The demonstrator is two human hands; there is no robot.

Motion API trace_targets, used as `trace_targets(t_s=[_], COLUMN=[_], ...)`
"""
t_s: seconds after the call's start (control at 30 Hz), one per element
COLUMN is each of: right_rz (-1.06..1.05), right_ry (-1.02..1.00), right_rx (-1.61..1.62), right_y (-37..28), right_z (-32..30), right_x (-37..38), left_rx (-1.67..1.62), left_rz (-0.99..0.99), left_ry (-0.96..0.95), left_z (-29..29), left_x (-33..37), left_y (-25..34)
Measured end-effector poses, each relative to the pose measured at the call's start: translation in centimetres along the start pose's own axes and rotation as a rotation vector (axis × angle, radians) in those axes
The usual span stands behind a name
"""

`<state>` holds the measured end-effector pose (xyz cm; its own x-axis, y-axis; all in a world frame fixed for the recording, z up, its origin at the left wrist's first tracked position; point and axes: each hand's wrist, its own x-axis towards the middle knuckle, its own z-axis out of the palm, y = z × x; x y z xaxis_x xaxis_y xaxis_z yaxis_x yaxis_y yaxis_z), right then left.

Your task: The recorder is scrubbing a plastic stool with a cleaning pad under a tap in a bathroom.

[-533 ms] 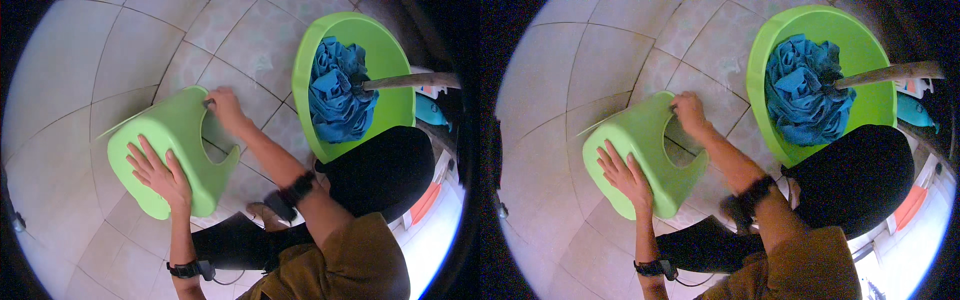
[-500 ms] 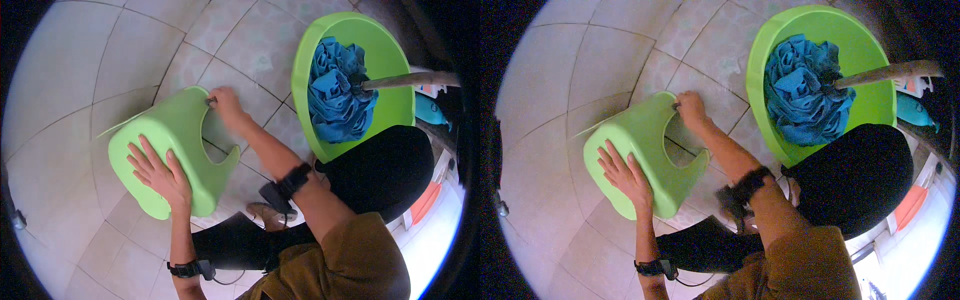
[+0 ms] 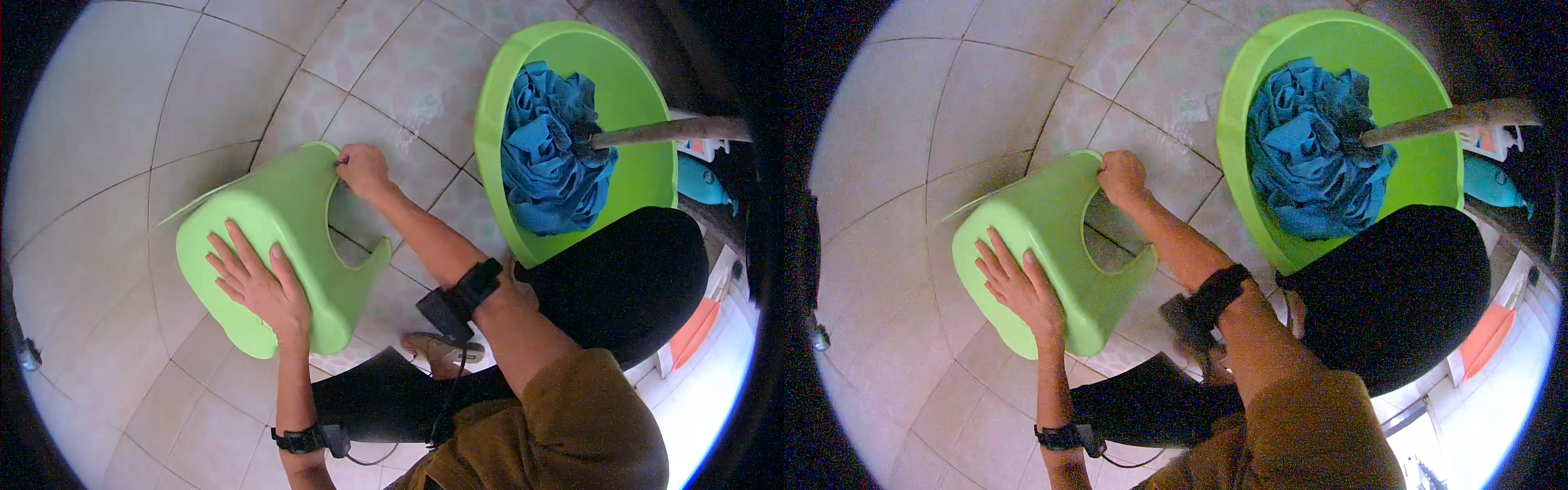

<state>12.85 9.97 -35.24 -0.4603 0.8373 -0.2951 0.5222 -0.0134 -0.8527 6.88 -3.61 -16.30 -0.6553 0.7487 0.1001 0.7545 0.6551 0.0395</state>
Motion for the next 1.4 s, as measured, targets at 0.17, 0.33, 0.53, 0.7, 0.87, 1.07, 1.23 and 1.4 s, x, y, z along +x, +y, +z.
trace_targets(t_s=[0.17, 0.33, 0.53, 0.7, 0.87, 1.07, 1.23, 1.4], right_rz=[-0.117, -0.229, -0.196, -0.344, -0.396, -0.467, -0.488, -0.608], right_ry=[0.007, 0.207, 0.072, -0.015, -0.272, -0.233, -0.151, -0.383], right_rx=[0.318, 0.275, 0.496, 0.547, 0.013, -0.225, -0.179, -0.088], right_y=[-8.6, -5.5, -9.2, -12.3, -3.3, -2.3, -2.4, -2.9], right_z=[-2.3, 0.1, 2.0, 2.2, 5.4, 2.0, 3.7, 5.7], right_x=[-8.0, -2.4, -1.1, 0.1, 8.3, 4.5, 7.0, 10.0], left_rx=[0.064, 0.051, 0.087, 0.046, 0.034, 0.088, 0.079, 0.044], left_rz=[-0.038, -0.024, -0.036, -0.027, -0.013, -0.046, -0.031, -0.035], left_ry=[-0.008, -0.015, -0.018, -0.033, -0.036, -0.044, -0.045, -0.055], left_z=[-1.1, -1.5, -1.1, -1.2, -0.8, -2.2, -1.9, -2.0], left_x=[-0.5, 0.1, -0.2, 0.0, 0.1, 0.0, 0.2, 0.2], left_y=[-2.8, -1.1, -2.4, -1.7, -0.8, -1.6, -0.6, -0.6])
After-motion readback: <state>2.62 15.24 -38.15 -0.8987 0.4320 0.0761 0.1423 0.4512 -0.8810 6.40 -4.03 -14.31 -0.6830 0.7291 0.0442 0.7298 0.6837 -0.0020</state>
